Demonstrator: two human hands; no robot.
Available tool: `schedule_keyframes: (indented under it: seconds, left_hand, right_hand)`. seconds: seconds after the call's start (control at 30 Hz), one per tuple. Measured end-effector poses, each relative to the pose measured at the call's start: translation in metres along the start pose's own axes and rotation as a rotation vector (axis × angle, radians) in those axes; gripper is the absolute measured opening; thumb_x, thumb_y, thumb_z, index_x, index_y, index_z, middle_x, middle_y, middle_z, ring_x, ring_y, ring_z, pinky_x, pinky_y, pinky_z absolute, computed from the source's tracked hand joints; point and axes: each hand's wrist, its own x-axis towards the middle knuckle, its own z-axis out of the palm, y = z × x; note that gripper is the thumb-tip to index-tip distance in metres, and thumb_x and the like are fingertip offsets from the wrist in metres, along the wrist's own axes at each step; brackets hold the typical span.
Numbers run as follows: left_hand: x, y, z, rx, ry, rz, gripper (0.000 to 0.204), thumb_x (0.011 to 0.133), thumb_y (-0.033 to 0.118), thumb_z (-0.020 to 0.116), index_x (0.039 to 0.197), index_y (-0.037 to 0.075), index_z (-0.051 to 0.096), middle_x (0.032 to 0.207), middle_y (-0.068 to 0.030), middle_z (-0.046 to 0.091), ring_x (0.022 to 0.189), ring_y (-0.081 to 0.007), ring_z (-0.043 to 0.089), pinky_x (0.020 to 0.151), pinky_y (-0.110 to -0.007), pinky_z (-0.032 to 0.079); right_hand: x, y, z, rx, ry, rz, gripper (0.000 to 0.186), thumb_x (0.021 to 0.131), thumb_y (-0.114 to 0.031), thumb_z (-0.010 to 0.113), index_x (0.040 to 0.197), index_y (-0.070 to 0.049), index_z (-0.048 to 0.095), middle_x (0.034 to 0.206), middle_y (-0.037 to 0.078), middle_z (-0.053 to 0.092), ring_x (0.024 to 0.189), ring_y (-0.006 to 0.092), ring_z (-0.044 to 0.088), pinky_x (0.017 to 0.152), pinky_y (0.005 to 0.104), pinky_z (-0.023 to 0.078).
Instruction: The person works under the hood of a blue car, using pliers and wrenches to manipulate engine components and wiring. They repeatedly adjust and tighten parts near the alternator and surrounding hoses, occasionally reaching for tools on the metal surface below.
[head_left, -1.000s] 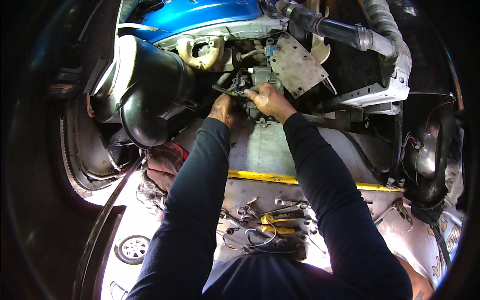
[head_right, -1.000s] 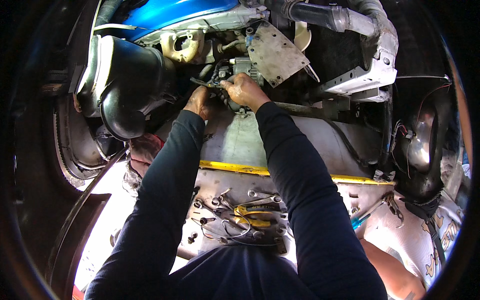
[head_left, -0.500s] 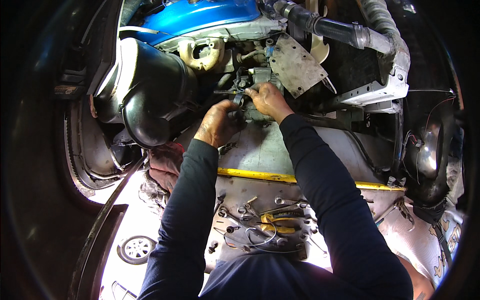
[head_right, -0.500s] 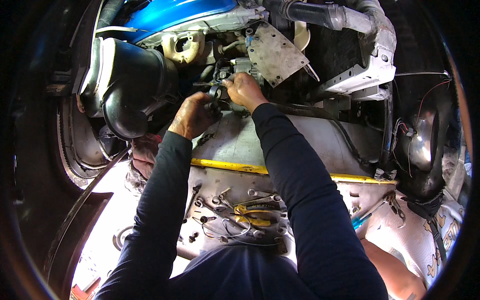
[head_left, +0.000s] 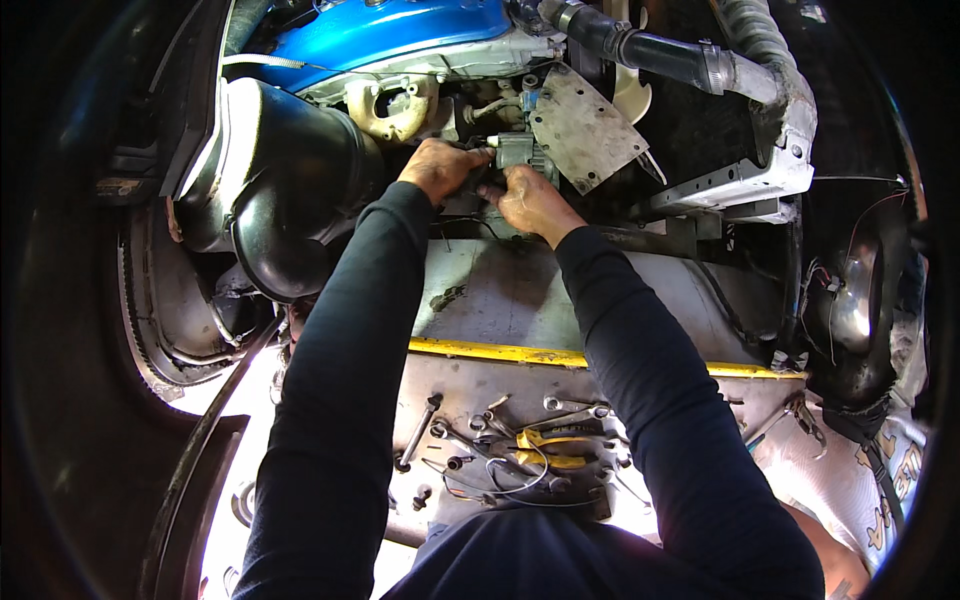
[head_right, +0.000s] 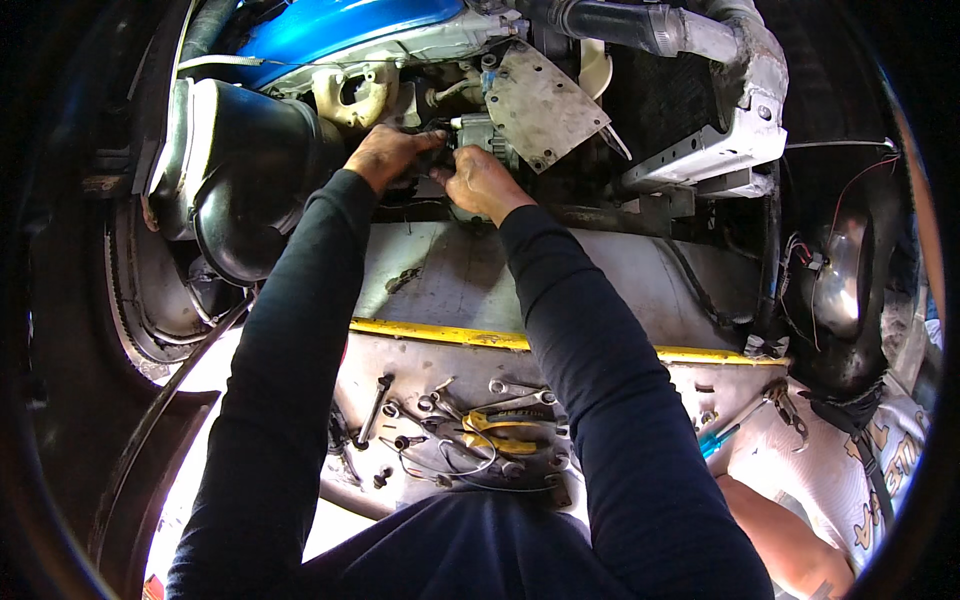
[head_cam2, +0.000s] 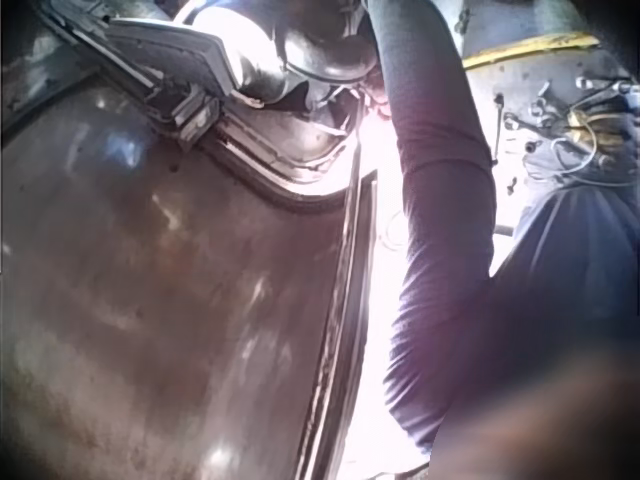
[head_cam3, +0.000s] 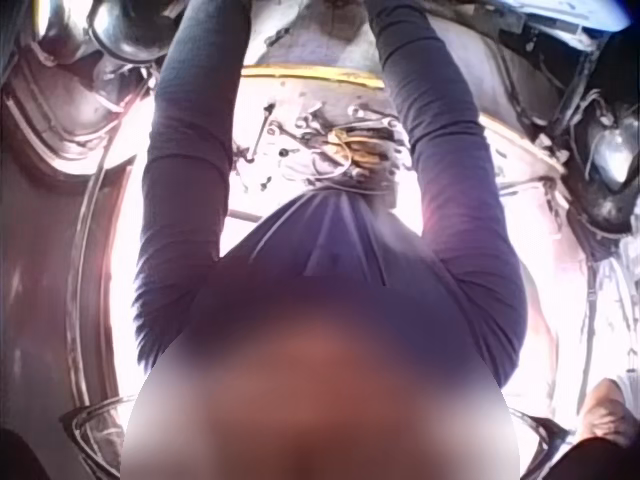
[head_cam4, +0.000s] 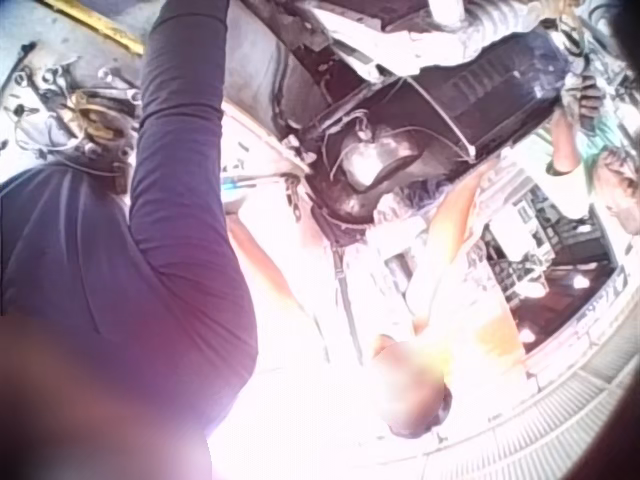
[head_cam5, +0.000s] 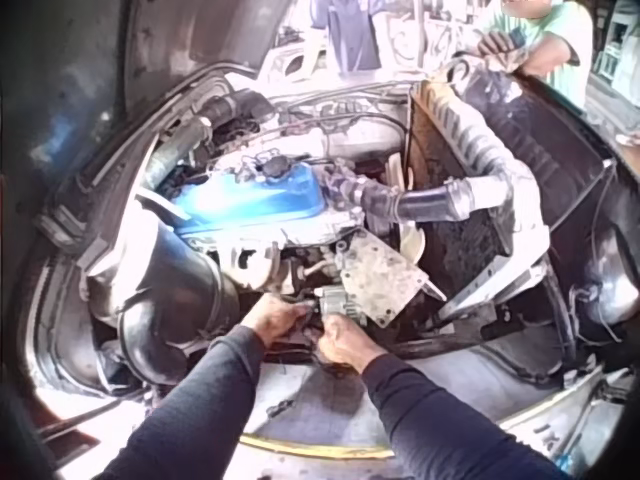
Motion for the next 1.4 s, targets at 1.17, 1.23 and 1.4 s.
schedule_keyframes:
  seconds: [1.17,1.23,1.4]
  left_hand:
    - [0.033,-0.089,0.079,-1.303,-0.311,-0.252,0.025,0.106,0.029,0.049,0.112,0.012,0.067,0.099,-0.008,0.069,0.085,-0.0246,0.066,0.08,-0.042,0.055]
    - [0.018,-0.087,0.072,-1.176,-0.31,-0.267,0.022,0.106,0.025,0.049,0.111,0.012,0.066,0.094,-0.0065,0.067,0.076,-0.0209,0.061,0.071,-0.037,0.052]
    - [-0.037,-0.071,0.037,-1.418,-0.445,-0.302,0.028,0.104,0.03,0.044,0.096,0.013,0.065,0.077,0.0004,0.06,0.064,-0.0142,0.052,0.062,-0.031,0.042]
  right_hand:
    - [-0.007,-0.008,-0.005,0.181,0.175,-0.062,0.038,0.095,-0.037,0.069,0.101,0.001,0.076,0.091,0.024,0.074,0.087,0.0409,0.07,0.082,0.0448,0.054]
    - [-0.007,-0.01,-0.003,0.153,0.219,-0.057,0.037,0.095,-0.036,0.07,0.101,0.0,0.077,0.093,0.023,0.074,0.087,0.0408,0.071,0.082,0.0437,0.055]
    - [-0.005,-0.006,0.003,0.144,0.185,-0.012,0.034,0.093,-0.033,0.073,0.103,-0.001,0.077,0.095,0.025,0.074,0.09,0.0409,0.071,0.083,0.0453,0.055]
